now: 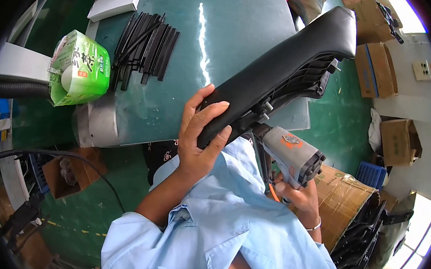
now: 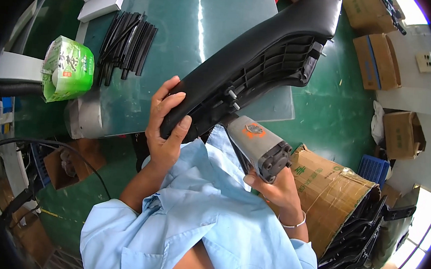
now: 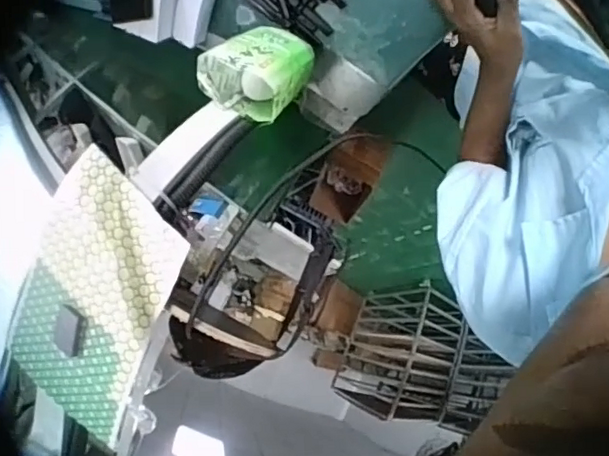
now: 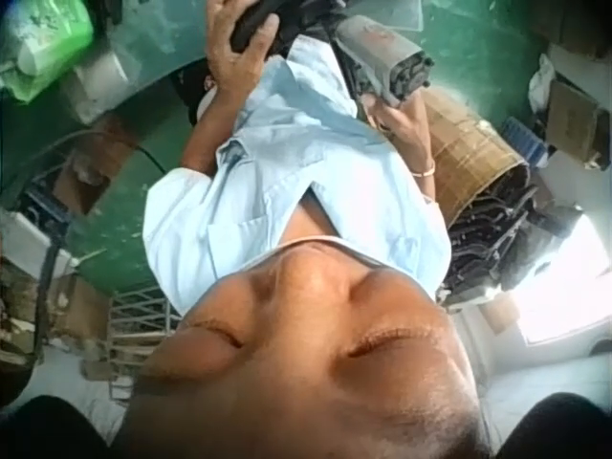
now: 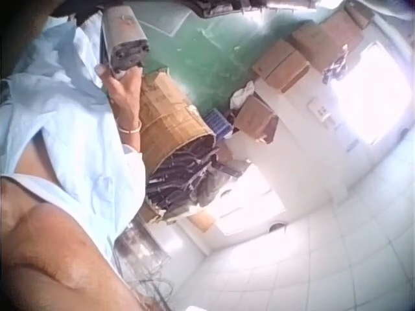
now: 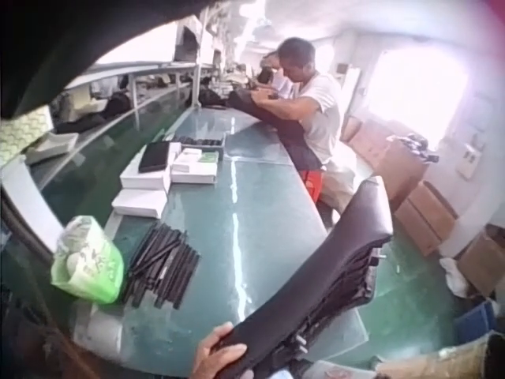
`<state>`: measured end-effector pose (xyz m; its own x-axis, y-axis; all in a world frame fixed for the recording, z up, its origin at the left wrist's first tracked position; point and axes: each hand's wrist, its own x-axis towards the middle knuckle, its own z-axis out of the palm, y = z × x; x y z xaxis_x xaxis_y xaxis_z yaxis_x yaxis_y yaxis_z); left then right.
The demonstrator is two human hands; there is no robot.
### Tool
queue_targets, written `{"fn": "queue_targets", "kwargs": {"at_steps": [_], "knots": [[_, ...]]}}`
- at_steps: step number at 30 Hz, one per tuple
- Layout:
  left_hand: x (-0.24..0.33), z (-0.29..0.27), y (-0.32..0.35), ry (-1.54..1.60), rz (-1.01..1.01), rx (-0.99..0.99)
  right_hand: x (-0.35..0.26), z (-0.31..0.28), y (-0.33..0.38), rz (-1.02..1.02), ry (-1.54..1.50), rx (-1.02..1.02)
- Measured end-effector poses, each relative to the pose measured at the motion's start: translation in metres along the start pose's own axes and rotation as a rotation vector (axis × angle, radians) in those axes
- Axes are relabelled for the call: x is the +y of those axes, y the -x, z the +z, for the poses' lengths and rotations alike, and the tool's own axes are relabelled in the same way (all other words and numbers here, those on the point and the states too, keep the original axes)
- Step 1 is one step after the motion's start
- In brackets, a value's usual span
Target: Secure a leather seat cover to a plastic base using a pneumatic staple gun.
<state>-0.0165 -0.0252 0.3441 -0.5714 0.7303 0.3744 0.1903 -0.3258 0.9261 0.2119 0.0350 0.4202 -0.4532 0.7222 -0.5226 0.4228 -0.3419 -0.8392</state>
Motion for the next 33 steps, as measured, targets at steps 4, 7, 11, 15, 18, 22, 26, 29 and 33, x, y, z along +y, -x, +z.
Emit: {"fn": "queue_targets", "kwargs": {"at_steps": [4, 7, 11, 15, 18, 22, 26, 29, 33], "knots": [[-0.004, -0.001, 0.000, 0.018, -0.015, -0.001, -0.005, 0.007, -0.014, 0.024, 0.159, -0.033], [-0.010, 0.001, 0.000, 0.105, 0.045, 0.004, -0.007, 0.007, -0.016, 0.022, 0.167, -0.038], [-0.018, 0.002, 0.001, 0.078, 0.055, 0.021, -0.010, 0.006, -0.008, -0.014, 0.158, -0.071], [-0.013, 0.000, 0.001, 0.133, 0.028, 0.025, -0.010, 0.014, -0.008, -0.022, 0.279, -0.163], [-0.017, 0.001, 0.001, 0.114, 0.071, 0.006, -0.006, 0.012, -0.010, 0.065, 0.363, -0.206], [-0.017, 0.001, -0.001, 0.163, 0.037, 0.027, -0.005, 0.014, -0.003, -0.037, 0.166, -0.196], [-0.018, 0.002, 0.000, 0.175, 0.033, 0.033, -0.007, 0.016, -0.006, -0.031, 0.342, -0.300], [-0.015, -0.001, 0.001, 0.134, 0.048, -0.004, -0.018, 0.021, -0.009, -0.060, 0.338, -0.297], [-0.014, -0.011, -0.007, 0.082, 0.002, -0.008, -0.007, 0.008, -0.007, -0.010, 0.098, -0.228]]}}
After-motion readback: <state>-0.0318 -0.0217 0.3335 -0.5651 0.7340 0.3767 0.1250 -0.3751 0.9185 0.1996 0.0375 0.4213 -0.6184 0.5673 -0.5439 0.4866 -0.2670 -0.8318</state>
